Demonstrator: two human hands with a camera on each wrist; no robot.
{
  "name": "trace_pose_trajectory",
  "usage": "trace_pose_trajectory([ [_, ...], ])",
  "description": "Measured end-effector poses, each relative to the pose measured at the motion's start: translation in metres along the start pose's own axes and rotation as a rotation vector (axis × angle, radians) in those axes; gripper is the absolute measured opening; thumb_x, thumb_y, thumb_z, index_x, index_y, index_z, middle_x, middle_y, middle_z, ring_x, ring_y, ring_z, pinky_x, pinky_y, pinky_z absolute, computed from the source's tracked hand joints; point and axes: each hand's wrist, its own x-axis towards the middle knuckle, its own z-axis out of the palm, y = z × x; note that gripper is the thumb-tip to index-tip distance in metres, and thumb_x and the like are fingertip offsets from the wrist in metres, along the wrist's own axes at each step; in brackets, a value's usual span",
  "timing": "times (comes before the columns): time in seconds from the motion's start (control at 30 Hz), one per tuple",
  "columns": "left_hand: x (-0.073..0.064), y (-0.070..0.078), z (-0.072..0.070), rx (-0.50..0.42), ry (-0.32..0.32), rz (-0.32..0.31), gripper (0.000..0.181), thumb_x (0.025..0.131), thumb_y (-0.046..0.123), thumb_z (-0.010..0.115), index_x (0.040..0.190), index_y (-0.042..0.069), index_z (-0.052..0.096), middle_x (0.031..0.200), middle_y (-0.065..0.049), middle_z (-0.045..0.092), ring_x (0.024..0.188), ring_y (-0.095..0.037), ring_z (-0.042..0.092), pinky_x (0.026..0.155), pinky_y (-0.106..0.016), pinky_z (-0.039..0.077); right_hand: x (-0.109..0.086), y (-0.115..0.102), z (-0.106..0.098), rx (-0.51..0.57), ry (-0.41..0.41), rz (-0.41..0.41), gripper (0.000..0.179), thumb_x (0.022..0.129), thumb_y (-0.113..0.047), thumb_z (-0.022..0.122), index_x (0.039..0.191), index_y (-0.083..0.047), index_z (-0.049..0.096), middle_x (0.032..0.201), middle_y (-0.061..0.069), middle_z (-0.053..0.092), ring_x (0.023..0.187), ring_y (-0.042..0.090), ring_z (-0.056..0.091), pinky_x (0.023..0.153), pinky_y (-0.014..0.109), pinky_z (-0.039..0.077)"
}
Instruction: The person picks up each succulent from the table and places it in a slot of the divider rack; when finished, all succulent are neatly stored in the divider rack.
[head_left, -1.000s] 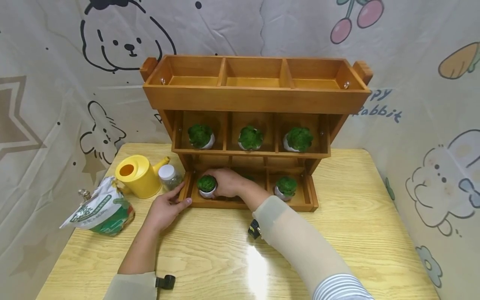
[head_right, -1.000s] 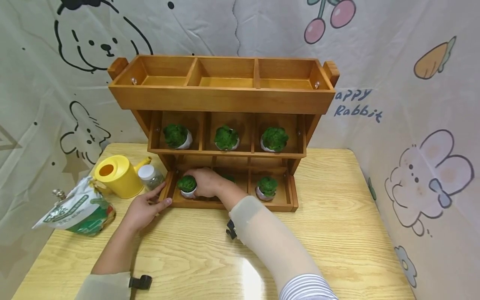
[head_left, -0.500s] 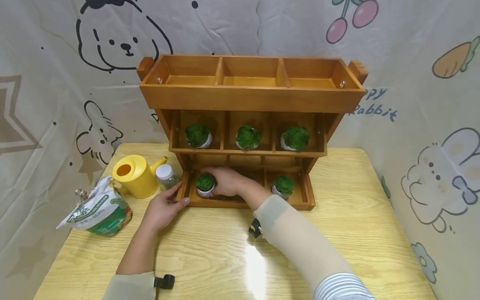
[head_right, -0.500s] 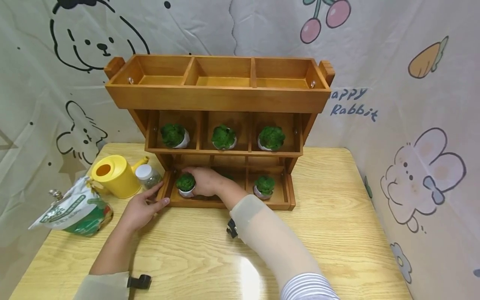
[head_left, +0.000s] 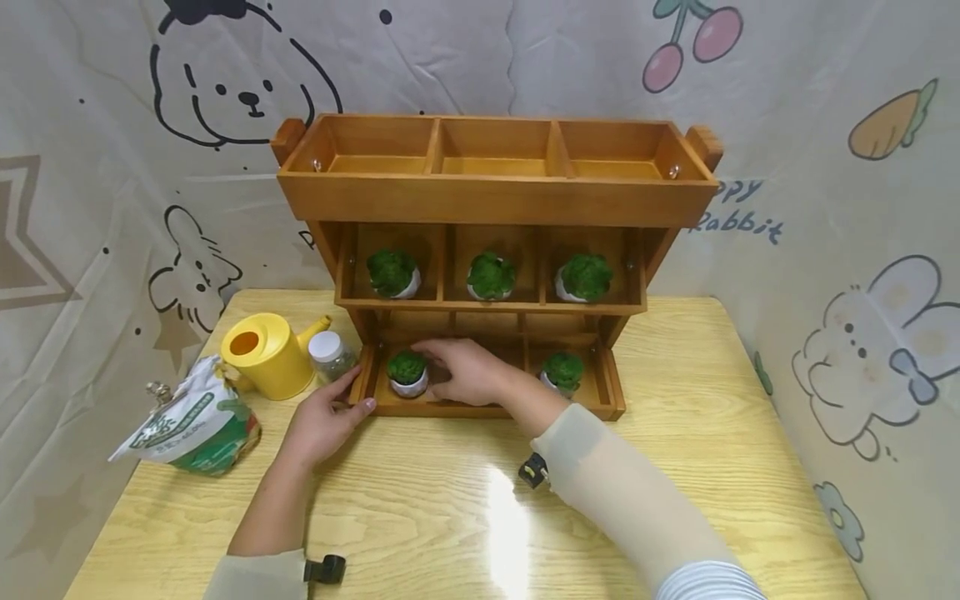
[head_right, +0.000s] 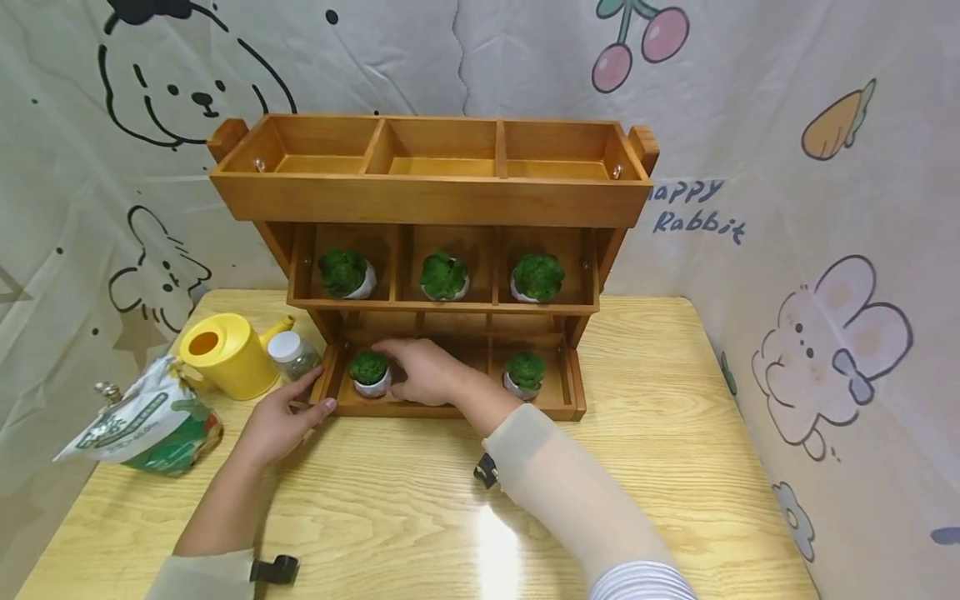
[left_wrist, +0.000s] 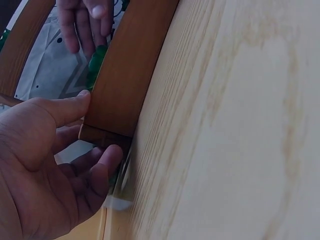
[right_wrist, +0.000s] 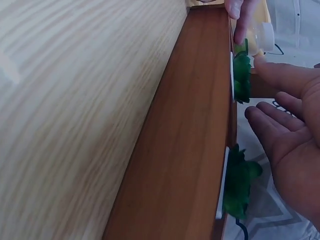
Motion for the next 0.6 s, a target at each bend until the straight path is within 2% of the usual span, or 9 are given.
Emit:
trace_pose_trajectory([
  [0.2,-0.001,-0.001,-0.001,0.021,0.018,0.009,0.068,0.099,0.043,0.07,0.159,0.021,0.046,0.121,-0.016,0.067,0.113,-0.034,0.063,0.091,-0.052,0.052,-0.021,0.003,-0.003,0.023,0.016,-0.017,0.072,0.093,-0.018,0.08,0.156,-0.008,0.046,0.154,0.012,0.052,0.134,0.027,0.058,0.109,0.036,0.047],
  [0.4,-0.007,0.0,-0.005,0.022,0.019,0.009,0.07,0.099,0.046,0.07,0.158,0.018,0.046,0.12,-0.013,0.065,0.104,-0.029,0.065,0.083,-0.043,0.054,-0.046,0.011,-0.004,0.034,0.037,-0.046,0.07,0.095,-0.02,0.078,0.156,-0.011,0.046,0.153,0.013,0.052,0.13,0.032,0.06,0.105,0.04,0.051],
  [0.47,-0.009,0.0,-0.007,0.026,0.026,0.023,0.069,0.099,0.048,0.069,0.157,0.016,0.049,0.12,-0.012,0.065,0.098,-0.026,0.066,0.08,-0.04,0.055,-0.054,0.014,-0.004,0.027,0.055,-0.056,0.069,0.095,-0.022,0.078,0.155,-0.011,0.047,0.153,0.013,0.053,0.129,0.031,0.062,0.104,0.04,0.051],
  [0.6,-0.013,0.0,-0.008,0.041,0.054,0.089,0.063,0.099,0.045,0.07,0.151,0.011,0.056,0.117,-0.011,0.065,0.09,-0.023,0.067,0.077,-0.038,0.055,-0.071,0.018,-0.006,-0.005,0.107,-0.066,0.066,0.095,-0.026,0.078,0.153,-0.01,0.05,0.151,0.01,0.055,0.126,0.026,0.063,0.1,0.039,0.054],
])
